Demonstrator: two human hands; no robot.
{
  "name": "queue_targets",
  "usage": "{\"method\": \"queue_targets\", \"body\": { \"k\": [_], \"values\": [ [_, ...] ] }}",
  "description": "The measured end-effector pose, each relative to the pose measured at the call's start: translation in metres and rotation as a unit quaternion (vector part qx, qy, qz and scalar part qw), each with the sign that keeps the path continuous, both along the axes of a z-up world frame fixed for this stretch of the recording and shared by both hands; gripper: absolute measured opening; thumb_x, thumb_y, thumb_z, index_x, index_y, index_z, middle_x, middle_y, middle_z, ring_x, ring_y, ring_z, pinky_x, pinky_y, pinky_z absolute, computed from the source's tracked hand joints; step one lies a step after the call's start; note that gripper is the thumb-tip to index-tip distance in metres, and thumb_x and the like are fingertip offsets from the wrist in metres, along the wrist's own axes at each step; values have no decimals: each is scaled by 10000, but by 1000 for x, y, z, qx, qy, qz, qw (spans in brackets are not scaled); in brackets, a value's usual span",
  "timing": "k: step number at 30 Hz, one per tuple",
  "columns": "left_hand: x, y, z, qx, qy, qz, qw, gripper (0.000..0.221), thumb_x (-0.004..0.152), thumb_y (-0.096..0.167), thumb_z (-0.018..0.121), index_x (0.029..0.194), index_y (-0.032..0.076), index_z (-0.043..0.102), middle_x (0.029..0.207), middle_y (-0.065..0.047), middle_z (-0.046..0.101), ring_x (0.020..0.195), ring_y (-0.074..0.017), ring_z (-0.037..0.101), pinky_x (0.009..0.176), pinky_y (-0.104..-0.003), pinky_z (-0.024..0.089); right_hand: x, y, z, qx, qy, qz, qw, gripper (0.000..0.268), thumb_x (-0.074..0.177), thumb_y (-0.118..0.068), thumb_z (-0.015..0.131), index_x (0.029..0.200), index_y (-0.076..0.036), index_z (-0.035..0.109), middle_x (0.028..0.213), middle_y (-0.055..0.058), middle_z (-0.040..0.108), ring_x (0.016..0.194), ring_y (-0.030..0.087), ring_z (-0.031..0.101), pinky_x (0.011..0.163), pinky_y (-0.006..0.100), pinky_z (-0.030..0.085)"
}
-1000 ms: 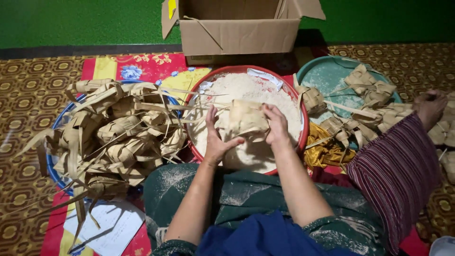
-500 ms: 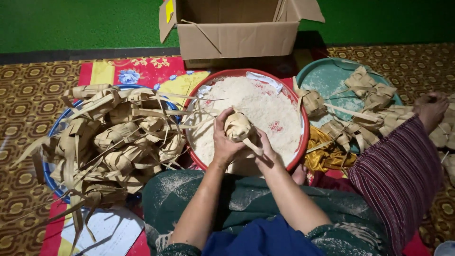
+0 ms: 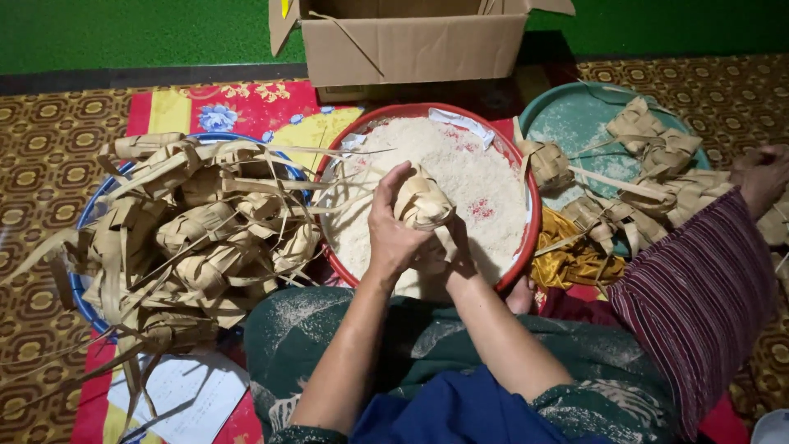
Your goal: Filling woven palm leaf pouches with raw rice to prepare ketupat
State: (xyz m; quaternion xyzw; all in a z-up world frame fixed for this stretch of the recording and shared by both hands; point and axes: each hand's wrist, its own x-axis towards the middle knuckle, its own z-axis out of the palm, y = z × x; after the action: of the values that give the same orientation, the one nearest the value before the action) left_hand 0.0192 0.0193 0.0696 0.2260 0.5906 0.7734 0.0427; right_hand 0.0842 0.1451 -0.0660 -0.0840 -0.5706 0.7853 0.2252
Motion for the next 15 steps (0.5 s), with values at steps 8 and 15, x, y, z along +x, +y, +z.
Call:
{"method": "queue_targets", "body": {
  "k": [8, 15],
  "values": [
    [2, 4, 13, -5, 2, -11, 1000, 916, 570, 119, 956, 1399, 161, 569, 1320, -116, 603, 1333, -293, 546, 1054, -388, 537, 48, 25, 20, -73, -4, -29, 997, 320, 839, -73, 748, 1130, 25, 656, 1008, 192, 709, 968, 245, 677, 844, 371, 581],
    [-2, 3, 25, -7, 8, -11, 1000, 877, 603, 172, 934, 1399, 147, 569, 1316, -156, 607, 1322, -325, 547, 1081, -409, 534, 123, 12, 21, -135, -6, -51, 989, 315, 838, -104, 744, 1113, 29, 667, 991, 198, 713, 931, 255, 682, 825, 382, 583]
  ]
}}
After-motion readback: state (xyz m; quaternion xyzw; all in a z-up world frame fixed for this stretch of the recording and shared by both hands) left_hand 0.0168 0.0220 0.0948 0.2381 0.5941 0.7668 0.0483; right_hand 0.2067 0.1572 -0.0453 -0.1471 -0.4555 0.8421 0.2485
